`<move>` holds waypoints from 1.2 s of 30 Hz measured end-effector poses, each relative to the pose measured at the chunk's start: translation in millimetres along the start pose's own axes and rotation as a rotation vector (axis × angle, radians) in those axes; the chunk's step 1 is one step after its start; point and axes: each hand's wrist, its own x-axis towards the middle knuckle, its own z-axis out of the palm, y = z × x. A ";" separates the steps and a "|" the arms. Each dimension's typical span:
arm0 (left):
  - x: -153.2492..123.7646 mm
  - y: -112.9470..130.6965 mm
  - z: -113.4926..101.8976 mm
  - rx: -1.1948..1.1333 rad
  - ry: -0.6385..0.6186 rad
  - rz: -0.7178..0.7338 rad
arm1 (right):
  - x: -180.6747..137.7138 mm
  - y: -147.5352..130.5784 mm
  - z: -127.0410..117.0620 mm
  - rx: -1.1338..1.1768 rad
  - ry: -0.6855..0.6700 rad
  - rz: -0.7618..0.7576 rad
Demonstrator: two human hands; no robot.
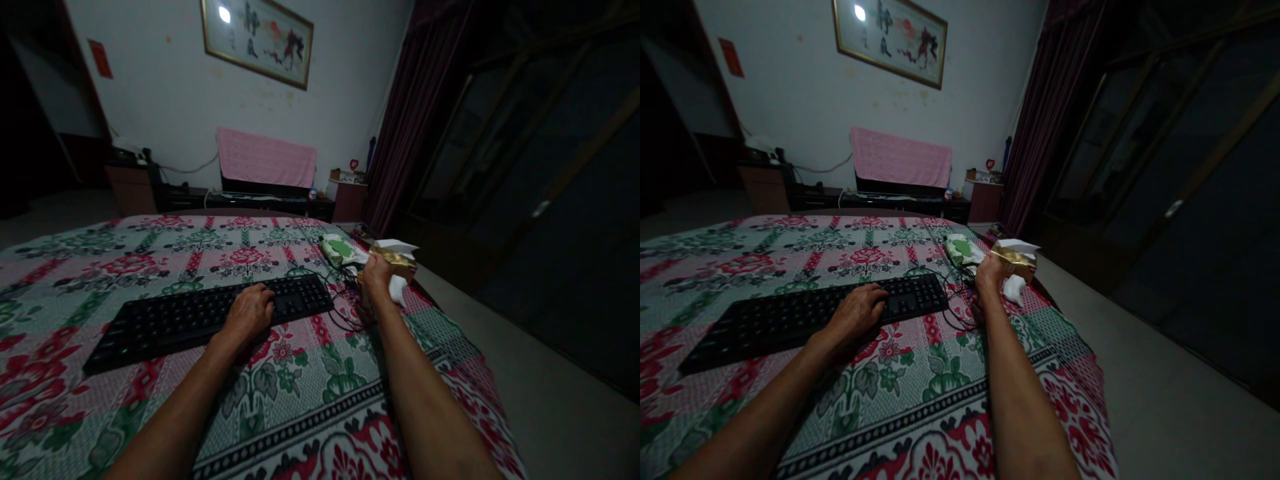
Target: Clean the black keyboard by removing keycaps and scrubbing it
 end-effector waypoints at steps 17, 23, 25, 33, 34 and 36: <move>14.8 -0.2 -15.3 -1.015 0.208 -0.343 | -138.4 -110.9 40.7 1.144 -0.683 -0.209; 12.8 6.4 -18.1 -1.126 0.146 -0.343 | -135.1 -108.6 37.0 1.031 -0.717 0.010; 12.6 9.6 -20.0 -1.132 0.168 -0.363 | -133.5 -106.7 40.6 0.978 -0.711 0.037; 11.6 8.0 -20.3 -1.093 0.199 -0.392 | -132.4 -104.8 44.2 1.133 -0.724 0.188; 11.0 7.7 -20.5 -1.092 0.188 -0.386 | -132.7 -105.4 43.8 1.163 -0.727 0.211; 10.2 7.2 -20.6 -1.082 0.173 -0.379 | -133.1 -106.7 43.4 1.219 -0.722 0.250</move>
